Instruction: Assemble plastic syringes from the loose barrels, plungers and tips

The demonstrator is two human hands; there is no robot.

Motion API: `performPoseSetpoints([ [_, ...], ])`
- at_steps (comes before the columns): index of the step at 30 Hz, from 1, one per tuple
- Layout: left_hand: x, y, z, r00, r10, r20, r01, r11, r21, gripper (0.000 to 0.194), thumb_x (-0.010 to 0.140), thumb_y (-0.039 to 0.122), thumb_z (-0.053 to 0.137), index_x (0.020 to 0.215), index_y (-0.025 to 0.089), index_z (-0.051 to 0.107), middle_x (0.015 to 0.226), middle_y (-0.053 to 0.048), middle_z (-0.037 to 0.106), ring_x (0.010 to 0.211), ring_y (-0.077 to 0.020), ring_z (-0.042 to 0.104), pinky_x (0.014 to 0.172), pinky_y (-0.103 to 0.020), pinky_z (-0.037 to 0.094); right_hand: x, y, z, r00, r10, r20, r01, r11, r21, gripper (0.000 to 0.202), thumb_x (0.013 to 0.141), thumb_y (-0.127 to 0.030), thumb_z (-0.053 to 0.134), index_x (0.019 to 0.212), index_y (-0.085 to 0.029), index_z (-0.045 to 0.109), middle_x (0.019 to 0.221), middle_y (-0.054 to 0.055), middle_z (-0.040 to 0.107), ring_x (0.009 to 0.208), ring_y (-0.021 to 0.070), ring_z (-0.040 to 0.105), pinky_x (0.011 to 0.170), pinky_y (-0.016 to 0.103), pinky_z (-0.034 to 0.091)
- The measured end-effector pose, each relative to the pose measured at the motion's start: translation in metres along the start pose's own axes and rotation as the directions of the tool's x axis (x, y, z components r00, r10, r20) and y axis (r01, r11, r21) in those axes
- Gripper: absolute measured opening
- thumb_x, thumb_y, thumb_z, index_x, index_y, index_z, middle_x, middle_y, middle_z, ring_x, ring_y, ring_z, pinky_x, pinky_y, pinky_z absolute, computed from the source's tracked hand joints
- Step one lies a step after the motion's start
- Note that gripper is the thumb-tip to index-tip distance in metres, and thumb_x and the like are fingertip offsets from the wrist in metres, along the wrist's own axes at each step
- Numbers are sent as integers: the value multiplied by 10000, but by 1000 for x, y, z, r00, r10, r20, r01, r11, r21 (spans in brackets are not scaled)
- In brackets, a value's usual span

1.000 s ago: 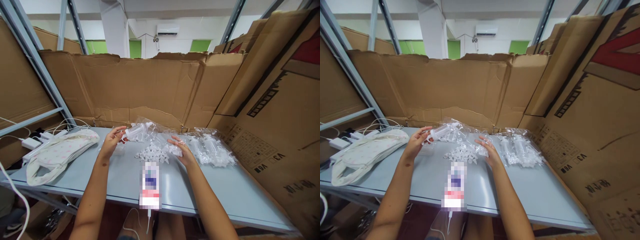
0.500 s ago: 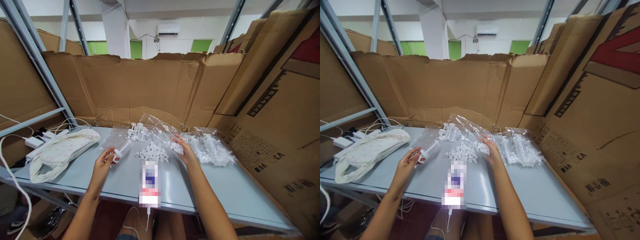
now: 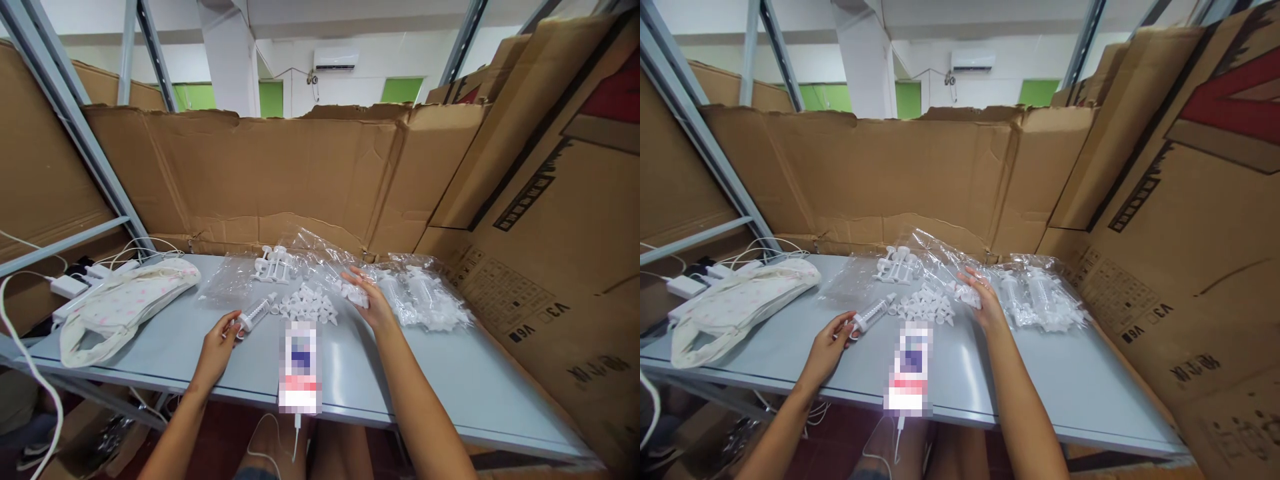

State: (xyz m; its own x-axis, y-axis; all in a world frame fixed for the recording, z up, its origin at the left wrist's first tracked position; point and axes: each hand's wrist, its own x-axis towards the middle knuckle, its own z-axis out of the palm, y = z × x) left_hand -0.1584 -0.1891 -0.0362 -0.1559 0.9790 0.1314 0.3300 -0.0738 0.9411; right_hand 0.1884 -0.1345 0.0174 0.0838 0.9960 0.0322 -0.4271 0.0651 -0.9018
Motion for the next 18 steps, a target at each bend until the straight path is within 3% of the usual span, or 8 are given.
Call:
performPoseSetpoints([
  [6,10,12,1,994,83,74,-100,962,253,414,822,444,451,1139,193,541,912,-49,664,756,-190,641,737,-315,487,-1,-1,0,1000,-3,4,3,1000,-16,440,646,-436,699,1047,-286,599,1107,48,666,874,270,650,758,399,498],
  [12,23,25,6,963,217,158,-267,840,473,393,858,369,387,1165,168,526,1146,-104,577,941,-216,599,848,-342,464,-2,0,1,999,-1,39,1,1000,-4,417,647,-409,709,1030,-274,610,1052,49,684,803,247,656,775,394,492],
  [18,31,27,5,946,207,247,-319,724,612,404,878,340,364,1200,153,518,1144,-114,597,1024,-252,563,882,-372,432,-2,-1,1,999,4,43,-4,1000,5,402,667,-390,705,1038,-268,612,1038,50,686,781,234,657,756,373,493],
])
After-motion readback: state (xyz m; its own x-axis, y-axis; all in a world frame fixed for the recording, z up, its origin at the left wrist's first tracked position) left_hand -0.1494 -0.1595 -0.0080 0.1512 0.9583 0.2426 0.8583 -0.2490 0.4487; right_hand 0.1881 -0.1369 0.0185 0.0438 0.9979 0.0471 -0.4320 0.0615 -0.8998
